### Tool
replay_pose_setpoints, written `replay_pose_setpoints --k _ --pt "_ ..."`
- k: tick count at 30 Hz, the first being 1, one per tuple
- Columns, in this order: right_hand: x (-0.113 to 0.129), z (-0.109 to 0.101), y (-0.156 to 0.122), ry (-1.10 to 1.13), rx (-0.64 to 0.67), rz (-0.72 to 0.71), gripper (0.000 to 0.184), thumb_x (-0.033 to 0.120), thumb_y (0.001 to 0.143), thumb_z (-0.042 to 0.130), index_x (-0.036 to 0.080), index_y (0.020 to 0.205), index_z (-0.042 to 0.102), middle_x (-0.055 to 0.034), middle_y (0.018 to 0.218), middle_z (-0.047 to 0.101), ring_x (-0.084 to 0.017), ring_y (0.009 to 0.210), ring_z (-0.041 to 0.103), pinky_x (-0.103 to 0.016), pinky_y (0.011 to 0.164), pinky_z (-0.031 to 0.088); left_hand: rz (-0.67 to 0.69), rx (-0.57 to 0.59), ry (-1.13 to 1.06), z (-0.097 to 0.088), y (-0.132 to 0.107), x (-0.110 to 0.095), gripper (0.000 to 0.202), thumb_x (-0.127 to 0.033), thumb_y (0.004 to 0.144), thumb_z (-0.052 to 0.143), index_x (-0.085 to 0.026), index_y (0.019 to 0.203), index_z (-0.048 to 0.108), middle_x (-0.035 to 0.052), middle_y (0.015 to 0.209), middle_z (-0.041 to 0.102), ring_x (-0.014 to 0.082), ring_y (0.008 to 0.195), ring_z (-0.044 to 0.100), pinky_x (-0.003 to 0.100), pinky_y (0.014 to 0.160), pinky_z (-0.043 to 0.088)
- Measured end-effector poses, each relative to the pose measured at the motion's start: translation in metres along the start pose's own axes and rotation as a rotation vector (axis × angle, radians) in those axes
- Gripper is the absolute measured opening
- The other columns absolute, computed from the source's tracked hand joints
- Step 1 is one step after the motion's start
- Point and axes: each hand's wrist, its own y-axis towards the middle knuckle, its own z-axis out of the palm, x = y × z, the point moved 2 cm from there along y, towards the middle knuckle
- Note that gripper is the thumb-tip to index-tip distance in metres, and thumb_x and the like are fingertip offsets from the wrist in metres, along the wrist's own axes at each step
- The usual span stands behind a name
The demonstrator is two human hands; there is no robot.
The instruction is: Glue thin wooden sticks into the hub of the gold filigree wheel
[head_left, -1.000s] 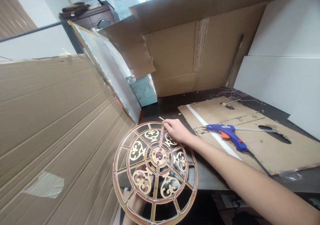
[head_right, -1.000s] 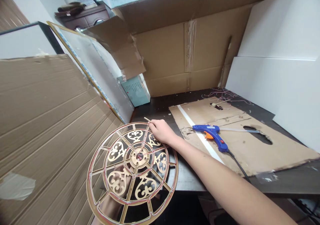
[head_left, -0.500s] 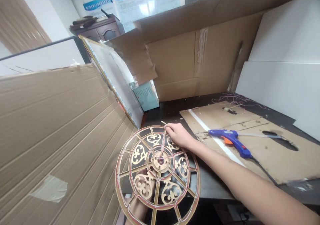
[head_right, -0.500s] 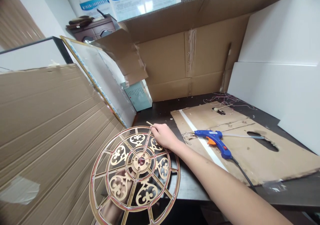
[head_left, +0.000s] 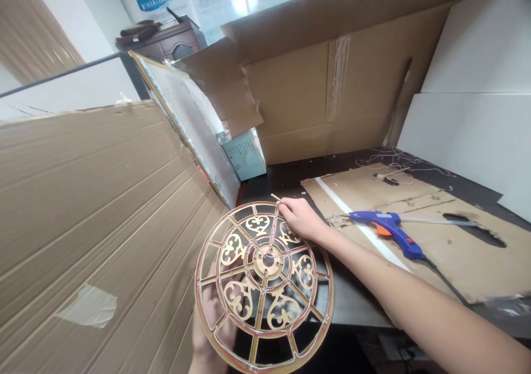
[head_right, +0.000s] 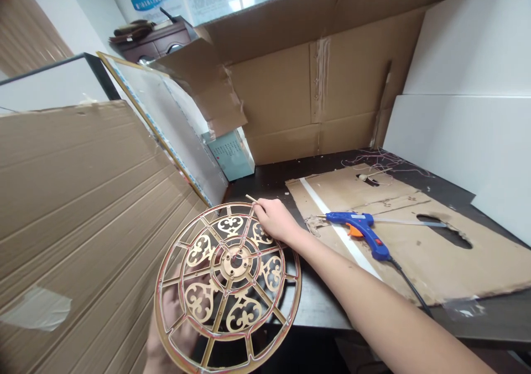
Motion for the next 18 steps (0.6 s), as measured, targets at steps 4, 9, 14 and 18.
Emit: replay_pose_setpoints --k 4,9,14,18 --pt "0.002 0.001 -0.003 -0.049 0.008 -0.005 0.038 0.028 0.103 0.045 0.022 0.066 0.046 0.0006 0.064 0.059 -0.016 0.063 0.054 -0.029 0.063 0.032 -0.124 -0.056 -0.129 -0.001 0.001 -0.020 0.054 -0.067 0.072 0.081 -0.017 0.093 0.082 0.0144 0.101 0.083 0.0397 0.114 0.074 0.048 0.095 0.065" --pt "0.010 -0.004 -0.005 -0.167 -0.057 -0.032 0.033 0.024 0.103 0.046 0.021 0.073 0.058 -0.0049 0.071 0.064 -0.021 0.068 0.056 -0.032 0.066 0.033 -0.126 -0.107 0.103 -0.002 -0.006 -0.018 0.074 -0.024 0.071 0.091 -0.024 0.139 0.064 0.0078 0.108 0.083 0.0249 0.095 0.081 0.027 0.078 0.068" --pt "0.029 -0.024 -0.004 -0.243 -0.129 -0.201 0.026 0.021 0.103 0.044 0.017 0.108 0.069 -0.0118 0.103 0.070 -0.027 0.100 0.058 -0.038 0.090 0.042 -0.038 -0.086 0.106 -0.003 0.002 -0.017 0.076 -0.031 0.067 0.094 -0.021 0.137 0.067 0.0098 0.111 0.082 0.0255 0.092 0.081 0.026 0.074 0.068" --pt "0.044 -0.032 -0.007 -0.232 -0.180 -0.251 0.031 0.019 0.103 0.040 0.015 0.110 0.070 -0.0127 0.102 0.071 -0.028 0.098 0.060 -0.042 0.090 0.046 0.024 -0.053 0.119 0.000 -0.001 -0.025 0.070 -0.038 0.069 0.094 -0.022 0.133 0.071 0.0103 0.121 0.080 0.0287 0.103 0.079 0.027 0.081 0.067"
